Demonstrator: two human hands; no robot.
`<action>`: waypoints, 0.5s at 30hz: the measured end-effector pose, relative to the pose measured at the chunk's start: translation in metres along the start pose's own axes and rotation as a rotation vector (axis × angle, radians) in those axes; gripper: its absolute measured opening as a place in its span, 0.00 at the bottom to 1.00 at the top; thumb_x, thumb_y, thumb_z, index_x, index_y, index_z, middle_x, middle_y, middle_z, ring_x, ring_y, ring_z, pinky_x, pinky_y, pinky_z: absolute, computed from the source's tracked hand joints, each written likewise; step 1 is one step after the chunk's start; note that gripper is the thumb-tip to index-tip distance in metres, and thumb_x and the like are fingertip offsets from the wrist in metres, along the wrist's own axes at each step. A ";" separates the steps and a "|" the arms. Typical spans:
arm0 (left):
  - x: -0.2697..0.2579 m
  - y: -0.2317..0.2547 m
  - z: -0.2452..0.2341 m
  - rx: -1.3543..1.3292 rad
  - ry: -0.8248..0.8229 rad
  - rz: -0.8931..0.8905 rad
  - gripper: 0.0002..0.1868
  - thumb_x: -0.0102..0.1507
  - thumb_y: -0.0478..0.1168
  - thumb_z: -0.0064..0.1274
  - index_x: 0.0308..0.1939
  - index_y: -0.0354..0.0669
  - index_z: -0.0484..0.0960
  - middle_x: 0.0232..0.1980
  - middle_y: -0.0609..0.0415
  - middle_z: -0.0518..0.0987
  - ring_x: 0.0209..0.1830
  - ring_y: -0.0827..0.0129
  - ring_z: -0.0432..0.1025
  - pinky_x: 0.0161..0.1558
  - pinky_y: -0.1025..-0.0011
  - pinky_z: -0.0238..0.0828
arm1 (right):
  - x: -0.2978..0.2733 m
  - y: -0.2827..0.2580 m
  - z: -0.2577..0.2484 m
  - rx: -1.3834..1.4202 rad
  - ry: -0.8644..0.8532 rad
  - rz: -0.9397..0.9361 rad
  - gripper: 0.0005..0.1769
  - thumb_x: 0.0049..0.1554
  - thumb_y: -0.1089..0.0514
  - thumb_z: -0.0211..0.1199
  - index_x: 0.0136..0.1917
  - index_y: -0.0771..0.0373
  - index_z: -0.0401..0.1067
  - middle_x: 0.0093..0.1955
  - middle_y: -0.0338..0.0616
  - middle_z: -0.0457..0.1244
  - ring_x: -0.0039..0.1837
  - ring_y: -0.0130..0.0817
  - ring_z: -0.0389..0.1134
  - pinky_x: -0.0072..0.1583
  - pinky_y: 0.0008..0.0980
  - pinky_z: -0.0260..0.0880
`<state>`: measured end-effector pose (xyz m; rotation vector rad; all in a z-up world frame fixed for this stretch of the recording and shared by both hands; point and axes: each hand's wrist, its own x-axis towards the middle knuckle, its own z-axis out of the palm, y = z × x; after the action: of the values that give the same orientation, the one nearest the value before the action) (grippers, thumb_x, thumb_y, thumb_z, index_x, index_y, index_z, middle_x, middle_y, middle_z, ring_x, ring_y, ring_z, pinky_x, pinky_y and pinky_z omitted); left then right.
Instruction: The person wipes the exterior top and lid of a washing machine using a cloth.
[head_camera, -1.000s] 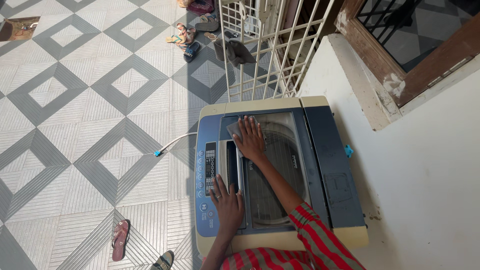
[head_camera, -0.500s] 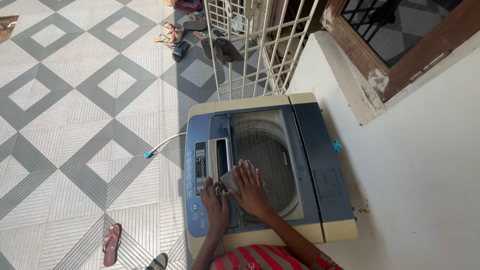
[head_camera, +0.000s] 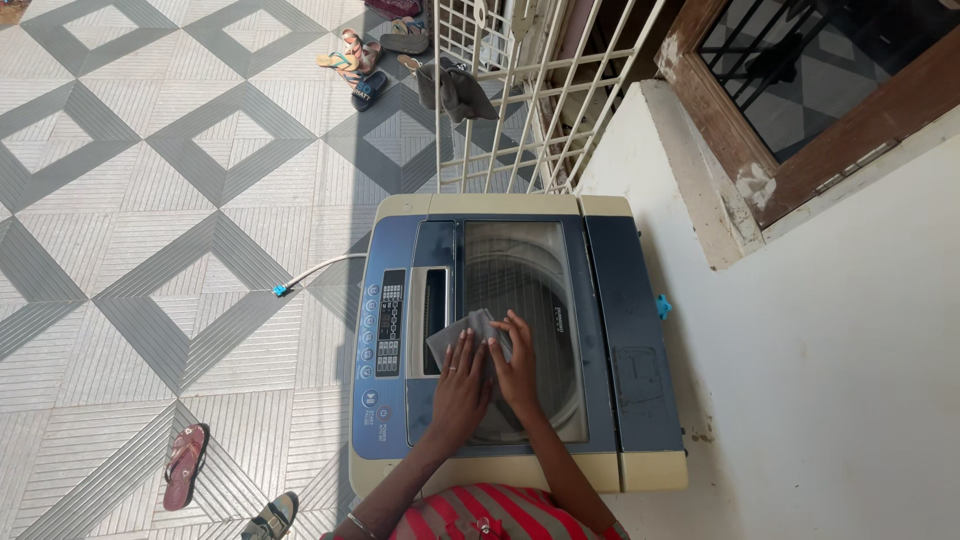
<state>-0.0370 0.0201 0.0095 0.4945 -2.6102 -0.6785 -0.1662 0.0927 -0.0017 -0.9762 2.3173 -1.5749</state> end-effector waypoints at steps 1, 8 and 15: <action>0.005 -0.001 0.006 0.089 0.004 0.020 0.36 0.66 0.43 0.45 0.76 0.32 0.55 0.80 0.34 0.51 0.83 0.49 0.42 0.78 0.50 0.36 | 0.001 -0.001 -0.001 -0.005 0.014 -0.002 0.19 0.63 0.48 0.58 0.62 0.59 0.73 0.78 0.54 0.53 0.80 0.52 0.55 0.75 0.52 0.56; 0.053 -0.031 0.037 0.338 0.066 -0.001 0.35 0.71 0.49 0.36 0.80 0.36 0.51 0.83 0.40 0.50 0.85 0.56 0.40 0.80 0.51 0.32 | 0.003 -0.010 -0.010 0.030 0.040 0.011 0.17 0.62 0.48 0.59 0.60 0.58 0.74 0.74 0.52 0.57 0.77 0.49 0.59 0.73 0.49 0.59; 0.134 -0.086 0.067 0.342 0.112 -0.039 0.37 0.71 0.52 0.36 0.81 0.39 0.51 0.84 0.41 0.48 0.85 0.56 0.39 0.79 0.48 0.29 | -0.001 -0.013 -0.002 0.033 -0.016 0.027 0.16 0.61 0.50 0.59 0.58 0.60 0.74 0.71 0.51 0.58 0.75 0.49 0.59 0.73 0.47 0.58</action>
<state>-0.1624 -0.0812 -0.0513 0.6642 -2.6233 -0.2051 -0.1615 0.0918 0.0102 -0.9427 2.2769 -1.5834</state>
